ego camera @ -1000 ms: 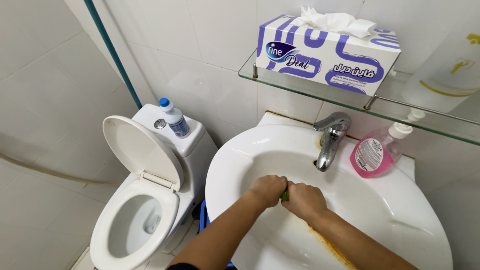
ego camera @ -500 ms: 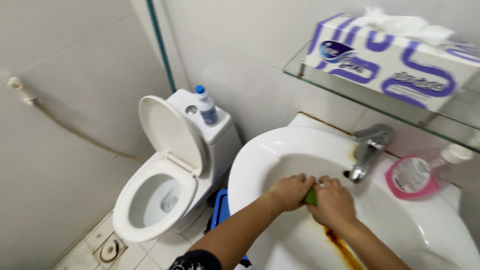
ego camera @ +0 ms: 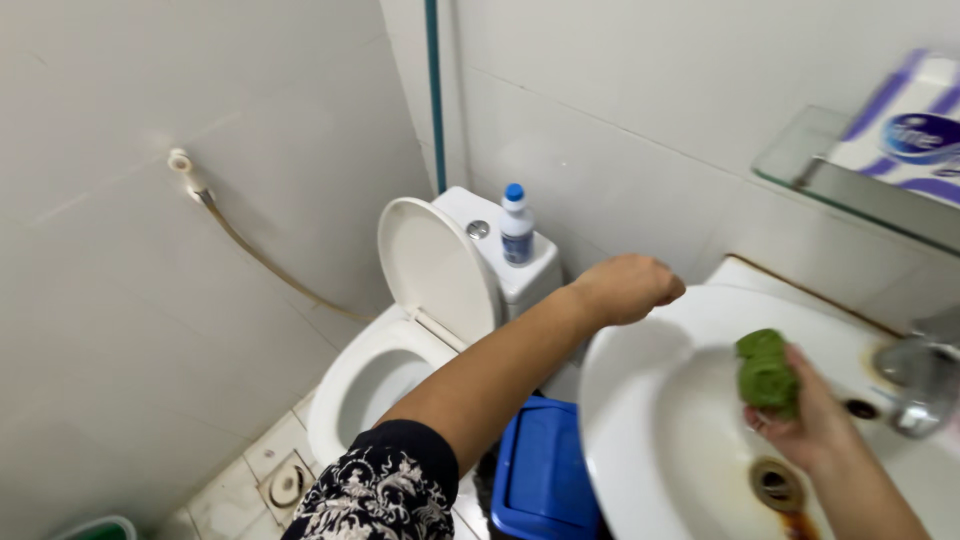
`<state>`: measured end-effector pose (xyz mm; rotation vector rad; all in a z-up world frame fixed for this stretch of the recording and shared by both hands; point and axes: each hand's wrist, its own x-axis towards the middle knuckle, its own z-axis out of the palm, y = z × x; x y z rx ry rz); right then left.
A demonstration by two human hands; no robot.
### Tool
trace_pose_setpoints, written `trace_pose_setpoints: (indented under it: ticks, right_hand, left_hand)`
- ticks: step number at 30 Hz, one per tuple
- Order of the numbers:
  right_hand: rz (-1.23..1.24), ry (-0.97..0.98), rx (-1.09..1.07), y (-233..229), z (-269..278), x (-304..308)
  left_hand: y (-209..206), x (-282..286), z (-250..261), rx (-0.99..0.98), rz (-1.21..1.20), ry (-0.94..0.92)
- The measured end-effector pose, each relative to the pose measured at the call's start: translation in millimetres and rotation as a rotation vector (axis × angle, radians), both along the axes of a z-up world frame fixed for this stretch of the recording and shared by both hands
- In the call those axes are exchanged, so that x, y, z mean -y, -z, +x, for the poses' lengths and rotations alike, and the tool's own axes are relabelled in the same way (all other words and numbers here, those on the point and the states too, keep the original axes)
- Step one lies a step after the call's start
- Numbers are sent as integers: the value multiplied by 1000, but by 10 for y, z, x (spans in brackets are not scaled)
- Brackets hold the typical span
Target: The person rinses a green cloth under a faucet in a sink and then wipes the top of a toilet tank.
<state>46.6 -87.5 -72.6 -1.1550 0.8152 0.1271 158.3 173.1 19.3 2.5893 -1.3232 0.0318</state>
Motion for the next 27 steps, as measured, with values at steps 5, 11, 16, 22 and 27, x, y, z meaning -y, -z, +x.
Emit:
trace_pose_setpoints:
  ticks: [5, 11, 16, 22, 27]
  right_hand:
    - [263, 167, 116, -189, 414, -715]
    - [419, -11, 356, -438, 1141, -1901]
    - [401, -103, 409, -797, 1607, -2821]
    - [237, -178, 490, -1147, 1956, -3402]
    - [-18, -202, 652, -1318, 2200, -3508]
  left_hand:
    - [-210, -949, 215, 40, -131, -37]
    - [-336, -2160, 402, -69, -36, -179]
    - [-344, -2718, 721, -175, -155, -318]
    - [-305, -2807, 1291, -505, -457, -305]
    - [-399, -2803, 1444, -778, -680, -294]
